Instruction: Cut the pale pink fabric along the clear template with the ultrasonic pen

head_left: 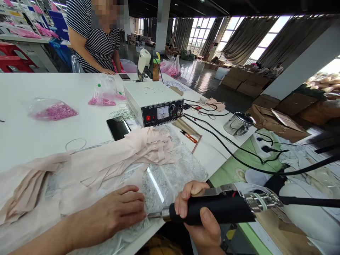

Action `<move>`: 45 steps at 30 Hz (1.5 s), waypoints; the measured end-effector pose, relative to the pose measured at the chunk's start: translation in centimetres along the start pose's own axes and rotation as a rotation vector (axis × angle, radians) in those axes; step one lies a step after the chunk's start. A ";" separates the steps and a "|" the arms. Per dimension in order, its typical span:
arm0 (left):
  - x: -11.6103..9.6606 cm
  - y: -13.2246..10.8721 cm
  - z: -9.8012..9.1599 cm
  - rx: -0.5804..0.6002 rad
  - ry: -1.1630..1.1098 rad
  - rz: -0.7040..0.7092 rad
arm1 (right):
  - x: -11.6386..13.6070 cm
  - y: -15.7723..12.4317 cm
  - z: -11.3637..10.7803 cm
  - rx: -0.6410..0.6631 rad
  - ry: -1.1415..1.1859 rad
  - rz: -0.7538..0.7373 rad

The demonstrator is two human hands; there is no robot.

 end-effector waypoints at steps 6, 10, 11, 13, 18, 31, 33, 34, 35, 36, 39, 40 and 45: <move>0.2 -0.4 0.5 0.007 0.010 -0.027 | 0.1 -0.1 0.1 0.004 -0.062 -0.004; 0.0 -0.5 0.4 -0.015 0.024 0.005 | 0.2 -0.1 0.2 -0.038 -0.081 -0.010; -0.1 -0.5 0.4 -0.017 0.022 0.010 | 0.3 -0.1 0.3 -0.031 -0.087 -0.002; -0.1 -0.5 0.3 -0.011 0.017 0.010 | 0.4 0.0 0.6 0.003 -0.089 0.013; -0.2 -0.6 -0.1 -0.040 0.010 0.017 | 0.4 0.0 0.6 0.015 -0.083 0.024; -0.2 -0.7 0.2 -0.064 0.007 0.010 | 0.6 -0.3 0.8 0.038 -0.148 0.025; -0.2 -0.8 0.3 -0.077 0.016 0.004 | 0.6 -0.3 0.8 0.035 -0.156 0.016; -0.2 -0.9 0.4 -0.082 0.026 0.004 | 0.6 -0.2 0.8 0.035 -0.160 0.011; -0.3 -0.9 0.5 -0.085 0.039 0.006 | 0.6 -0.2 0.9 0.039 -0.162 0.006; -0.3 -0.9 0.5 -0.088 0.051 0.009 | 0.5 -0.2 0.9 0.043 -0.164 0.002; -0.5 -0.9 0.4 -0.099 0.069 0.016 | 0.4 -0.3 1.0 0.043 -0.164 -0.014; -0.5 -0.8 0.3 -0.104 0.072 0.019 | 0.4 -0.3 1.0 0.039 -0.164 -0.018; -0.9 -0.6 0.2 -0.091 0.103 0.033 | 0.7 -0.4 0.9 0.048 -0.175 -0.002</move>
Point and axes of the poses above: each hand's wrist, its own y-axis towards the middle knuckle, its own z-axis out of the palm, x = y × z, the point moved 6 cm from there along y, towards the middle knuckle, and after that the axes turned 5 degrees about -y, right-handed, at the moved point
